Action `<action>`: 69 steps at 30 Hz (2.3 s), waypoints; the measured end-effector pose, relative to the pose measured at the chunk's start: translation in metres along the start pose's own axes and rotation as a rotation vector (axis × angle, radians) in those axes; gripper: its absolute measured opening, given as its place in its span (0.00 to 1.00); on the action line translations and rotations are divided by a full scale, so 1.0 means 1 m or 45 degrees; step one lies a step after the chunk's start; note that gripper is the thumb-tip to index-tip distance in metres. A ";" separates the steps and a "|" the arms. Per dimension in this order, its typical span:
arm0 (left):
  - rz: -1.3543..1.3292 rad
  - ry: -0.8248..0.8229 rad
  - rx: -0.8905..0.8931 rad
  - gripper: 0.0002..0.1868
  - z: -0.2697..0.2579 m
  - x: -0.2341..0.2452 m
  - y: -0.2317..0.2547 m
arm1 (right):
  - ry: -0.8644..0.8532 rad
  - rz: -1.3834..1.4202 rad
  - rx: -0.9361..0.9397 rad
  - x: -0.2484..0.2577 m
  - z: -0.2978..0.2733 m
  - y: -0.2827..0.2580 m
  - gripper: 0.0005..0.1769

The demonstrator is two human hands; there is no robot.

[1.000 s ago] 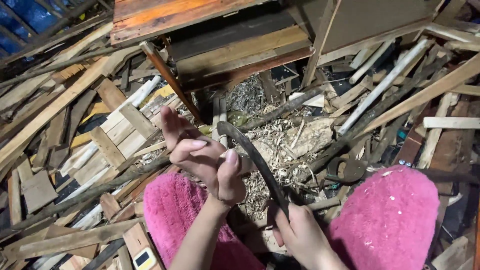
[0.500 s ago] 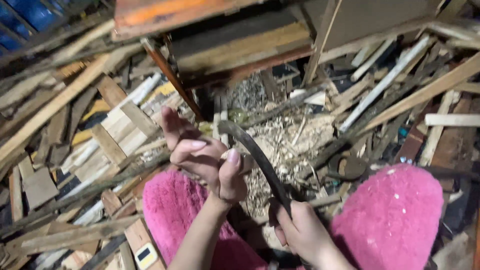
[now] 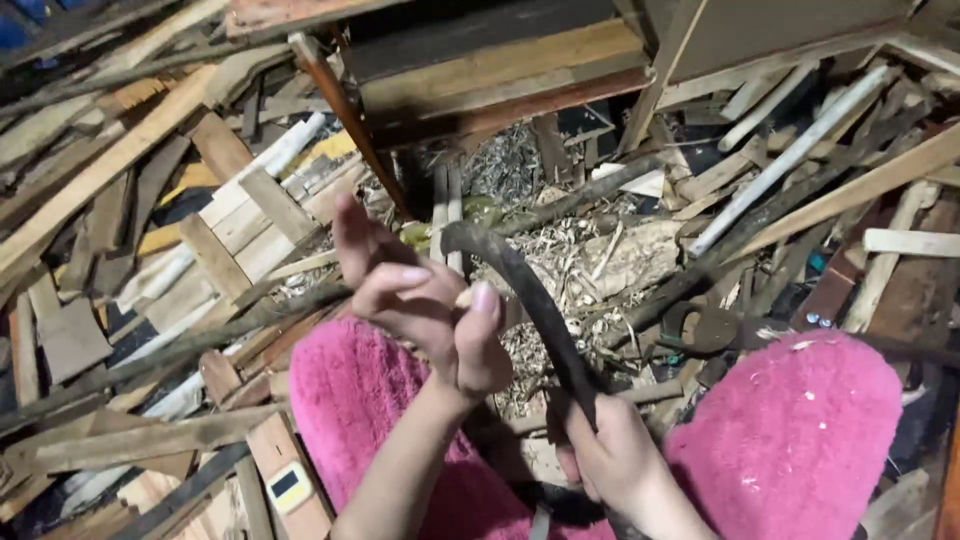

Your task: Shaving bark and wood from a branch using a curved hand tool

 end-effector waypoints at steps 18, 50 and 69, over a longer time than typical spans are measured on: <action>-0.108 -0.011 -0.068 0.19 0.013 -0.010 0.019 | -0.093 -0.318 0.163 -0.018 0.074 0.061 0.22; -0.462 -0.254 0.707 0.31 0.002 -0.010 -0.150 | 0.048 -0.394 -0.047 -0.031 0.165 0.183 0.26; -1.315 -0.247 1.305 0.31 0.081 0.040 -0.136 | -0.449 -0.338 0.712 -0.051 0.065 0.039 0.44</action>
Point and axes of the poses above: each hand's wrist, its own z-axis towards the middle knuckle, its own x-axis out of the back of the hand, y = z × x, the point moved 6 cm from there along z, towards the middle knuckle, and after that the axes turned 12 degrees about y, right-handed, at the moved point
